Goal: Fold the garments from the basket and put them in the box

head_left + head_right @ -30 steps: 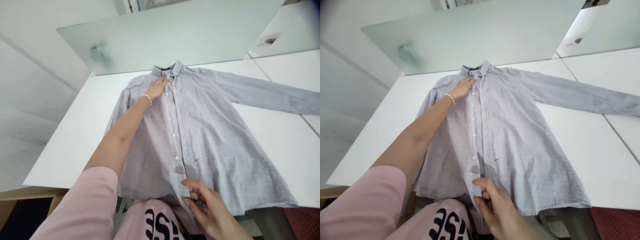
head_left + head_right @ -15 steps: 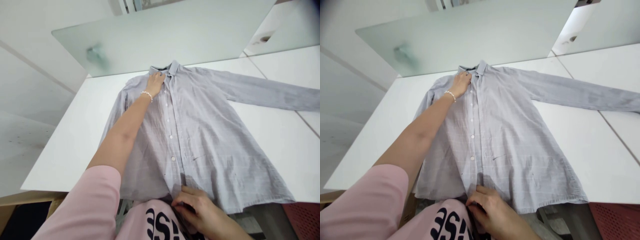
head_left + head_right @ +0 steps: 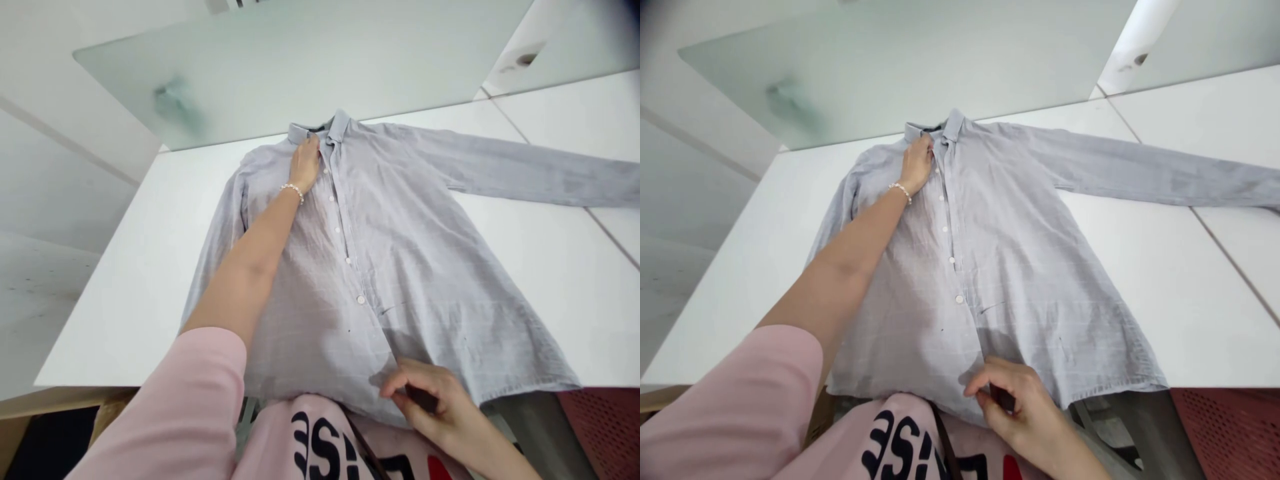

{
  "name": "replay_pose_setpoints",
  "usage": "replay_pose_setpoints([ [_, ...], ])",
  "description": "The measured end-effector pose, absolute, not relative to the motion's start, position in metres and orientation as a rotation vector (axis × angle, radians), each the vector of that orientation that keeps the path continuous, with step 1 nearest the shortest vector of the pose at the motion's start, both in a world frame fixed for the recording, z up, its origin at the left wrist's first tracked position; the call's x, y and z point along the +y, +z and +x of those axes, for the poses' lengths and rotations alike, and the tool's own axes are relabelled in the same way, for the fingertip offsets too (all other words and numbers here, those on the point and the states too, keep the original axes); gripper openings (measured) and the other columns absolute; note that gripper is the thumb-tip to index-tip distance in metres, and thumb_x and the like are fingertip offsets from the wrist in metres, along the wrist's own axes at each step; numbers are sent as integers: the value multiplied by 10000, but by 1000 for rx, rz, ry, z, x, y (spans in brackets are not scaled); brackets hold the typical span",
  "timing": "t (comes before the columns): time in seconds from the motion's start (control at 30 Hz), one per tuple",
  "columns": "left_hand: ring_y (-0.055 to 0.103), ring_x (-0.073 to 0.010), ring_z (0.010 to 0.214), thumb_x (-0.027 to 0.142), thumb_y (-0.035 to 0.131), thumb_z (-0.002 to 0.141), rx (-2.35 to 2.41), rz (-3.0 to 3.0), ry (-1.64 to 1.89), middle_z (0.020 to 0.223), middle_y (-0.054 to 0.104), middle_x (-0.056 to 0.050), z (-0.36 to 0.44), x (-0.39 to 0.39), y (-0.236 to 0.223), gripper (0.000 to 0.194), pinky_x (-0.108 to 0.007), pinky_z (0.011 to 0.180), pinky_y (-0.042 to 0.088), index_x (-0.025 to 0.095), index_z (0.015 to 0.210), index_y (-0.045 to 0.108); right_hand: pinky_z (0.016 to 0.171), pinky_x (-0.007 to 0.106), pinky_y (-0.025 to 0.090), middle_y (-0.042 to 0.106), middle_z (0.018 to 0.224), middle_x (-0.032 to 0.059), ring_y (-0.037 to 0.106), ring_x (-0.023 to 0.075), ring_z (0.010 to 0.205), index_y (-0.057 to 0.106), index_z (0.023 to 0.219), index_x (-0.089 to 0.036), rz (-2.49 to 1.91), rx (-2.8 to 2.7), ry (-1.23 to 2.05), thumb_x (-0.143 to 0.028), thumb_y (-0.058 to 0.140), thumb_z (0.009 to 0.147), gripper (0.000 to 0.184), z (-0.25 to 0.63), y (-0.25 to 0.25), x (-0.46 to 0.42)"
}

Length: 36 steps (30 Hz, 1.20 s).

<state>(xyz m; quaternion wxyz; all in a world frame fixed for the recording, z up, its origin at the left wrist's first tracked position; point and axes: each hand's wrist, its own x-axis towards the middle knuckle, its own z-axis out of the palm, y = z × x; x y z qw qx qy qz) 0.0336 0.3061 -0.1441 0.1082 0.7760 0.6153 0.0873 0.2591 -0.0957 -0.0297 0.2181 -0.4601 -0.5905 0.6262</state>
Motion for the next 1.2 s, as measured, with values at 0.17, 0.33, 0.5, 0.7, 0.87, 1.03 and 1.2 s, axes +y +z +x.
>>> replay_pose_setpoints([
  [0.17, 469, -181, 1319, 338, 224, 1080, 1747, 2309, 205, 1442, 536, -87, 30, 302, -148, 417, -382, 1152, 361, 181, 1417, 412, 642, 226, 487, 670, 863, 14, 649, 124, 757, 681, 948, -215, -1335, -1639, 1752, -162, 484, 959, 205, 265, -37, -103],
  [0.33, 371, -217, 1442, 455, 201, 1064, 1646, 2274, 169, 1568, 431, -101, 22, 283, -151, 555, -453, 1226, 269, 149, 1509, 329, 624, 225, 503, 677, 866, 18, 645, 119, 718, 687, 983, -213, -1304, -1715, 1820, -154, 502, 954, 196, 259, -39, -111],
  [0.5, 232, -253, 1545, 491, 276, 1026, 1603, 2242, 98, 1662, 281, -115, 17, 268, -144, 621, -549, 1262, 153, 223, 1586, 260, 674, 237, 516, 677, 868, 17, 654, 125, 760, 689, 961, -219, -1258, -1884, 1752, -131, 494, 961, 214, 263, -31, -111],
  [0.7, 199, -321, 1555, 514, 314, 1019, 1580, 2242, 87, 1672, 256, -113, 23, 257, -125, 652, -639, 1237, 136, 264, 1613, 214, 633, 246, 518, 658, 956, 35, 637, 122, 740, 651, 1107, -227, -1428, -1949, 1161, -204, 484, 1022, 188, 261, -5, -96],
  [0.87, 155, -348, 1564, 467, 315, 1037, 1465, 2339, -48, 1691, 186, -126, 28, 246, -125, 613, -643, 1235, 125, 203, 1590, 298, 809, 311, 556, 641, 1044, 81, 631, 153, 904, 639, 1133, -179, -995, -2202, 1310, -170, 441, 1036, 221, 201, -12, -78],
  [1.03, 135, -308, 1573, 486, 280, 1047, 1494, 2325, 12, 1683, 228, -101, 28, 243, -140, 590, -584, 1256, 123, 227, 1573, 345, 894, 371, 551, 631, 1110, 81, 621, 173, 995, 638, 1137, -158, -912, -2206, 1529, -307, 533, 1028, 212, 154, -33, -72],
  [1.2, 152, -302, 1571, 462, 264, 1049, 1532, 2328, -11, 1688, 220, -87, 30, 239, -136, 584, -625, 1251, 85, 239, 1586, 324, 885, 382, 568, 619, 1208, 97, 632, 187, 1025, 608, 1245, -148, -987, -2188, 1481, -396, 604, 996, 352, 162, -31, -71],
])
